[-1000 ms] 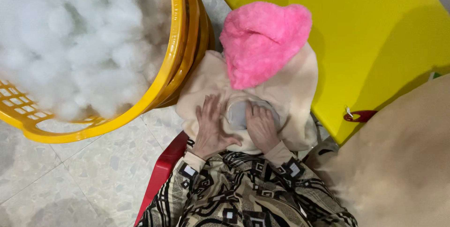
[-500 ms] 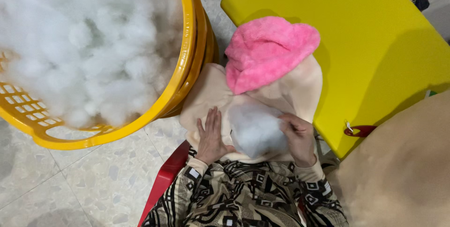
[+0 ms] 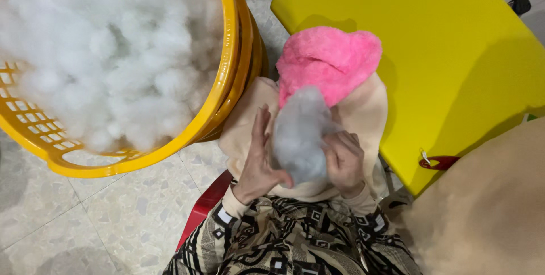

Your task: The person repeatedly takes handfuls of white polyester fiberfill from a yellow basket and stuffs them into a beige plush toy with a pink hat. The hands press and adjust the filling inside the toy's opening to distribute it evenly.

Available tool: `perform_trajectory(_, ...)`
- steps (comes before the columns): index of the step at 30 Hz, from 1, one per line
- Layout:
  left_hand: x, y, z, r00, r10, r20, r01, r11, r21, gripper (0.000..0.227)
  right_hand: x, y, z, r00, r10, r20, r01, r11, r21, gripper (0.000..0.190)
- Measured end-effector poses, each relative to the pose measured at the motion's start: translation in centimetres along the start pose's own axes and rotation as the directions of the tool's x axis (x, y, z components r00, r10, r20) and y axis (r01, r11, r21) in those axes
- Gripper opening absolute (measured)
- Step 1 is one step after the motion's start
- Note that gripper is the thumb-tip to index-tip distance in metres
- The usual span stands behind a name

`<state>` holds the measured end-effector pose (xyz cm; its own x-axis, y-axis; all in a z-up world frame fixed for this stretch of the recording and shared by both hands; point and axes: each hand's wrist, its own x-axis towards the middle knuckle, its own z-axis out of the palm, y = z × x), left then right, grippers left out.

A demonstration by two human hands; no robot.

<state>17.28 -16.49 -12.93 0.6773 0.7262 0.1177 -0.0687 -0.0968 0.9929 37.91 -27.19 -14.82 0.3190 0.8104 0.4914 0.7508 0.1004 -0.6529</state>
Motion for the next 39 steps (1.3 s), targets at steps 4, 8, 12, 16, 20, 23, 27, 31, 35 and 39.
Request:
perform_trajectory(4, 2.0, -0.6, -0.2, 0.995, -0.002, -0.096, 0.023, 0.977, 0.213, 0.149, 1.0, -2.6, 0.9, 0.987, -0.093, 0.132, 0.106, 0.99, -0.091, 0.022)
perform_trajectory(8, 2.3, -0.9, -0.1, 0.973, -0.204, -0.112, 0.215, 0.971, 0.103, 0.071, 2.8, -4.6, -0.9, 0.983, -0.068, 0.169, 0.055, 0.995, 0.08, 0.081)
perform_trajectory(12, 1.0, 0.5, -0.2, 1.0, -0.003, -0.02, 0.007, 0.978, 0.206, 0.062, 5.0, -4.8, -0.2, 0.952, -0.147, 0.27, 0.158, 0.987, -0.021, 0.128)
perform_trajectory(16, 0.0, 1.3, -0.7, 0.993, 0.113, -0.04, -0.061, 0.761, 0.646, 0.06, 4.8, -4.3, 3.6, 0.882, -0.088, 0.464, 0.146, 0.985, -0.092, 0.124)
perform_trajectory(20, -1.7, 1.5, -1.4, 0.999, -0.053, 0.012, 0.024, 0.635, 0.772, 0.041, 3.8, -5.4, 4.6, 0.79, -0.005, 0.613, 0.133, 0.978, -0.163, 0.077)
perform_trajectory(23, -3.5, 1.3, -1.5, 0.995, 0.044, 0.092, -0.1, 0.596, 0.797, 0.036, 3.5, -5.2, 3.2, 0.809, -0.165, 0.564, 0.254, 0.964, -0.083, 0.059)
perform_trajectory(27, -4.4, 2.0, -1.9, 0.957, 0.275, 0.086, -0.254, 0.664, 0.703, 0.035, 3.5, -4.3, 3.3, 0.812, -0.218, 0.541, 0.253, 0.967, 0.01, 0.052)
perform_trajectory(31, -3.2, 3.5, -4.2, 0.912, 0.396, 0.104, -0.339, 0.589, 0.734, 0.035, 3.8, -3.7, 6.3, 0.784, -0.101, 0.613, 0.196, 0.976, -0.09, 0.046)
perform_trajectory(35, -3.7, 5.4, -7.0, 0.97, 0.244, -0.02, -0.158, 0.689, 0.707, 0.026, 2.3, -2.4, 8.7, 0.851, -0.254, 0.46, 0.304, 0.952, -0.037, 0.041)
perform_trajectory(39, -3.7, 10.0, -12.2, 0.761, 0.558, -0.332, -0.259, 0.73, 0.633, 0.034, 2.7, -0.7, 10.1, 0.834, -0.114, 0.54, 0.224, 0.964, -0.142, 0.04)
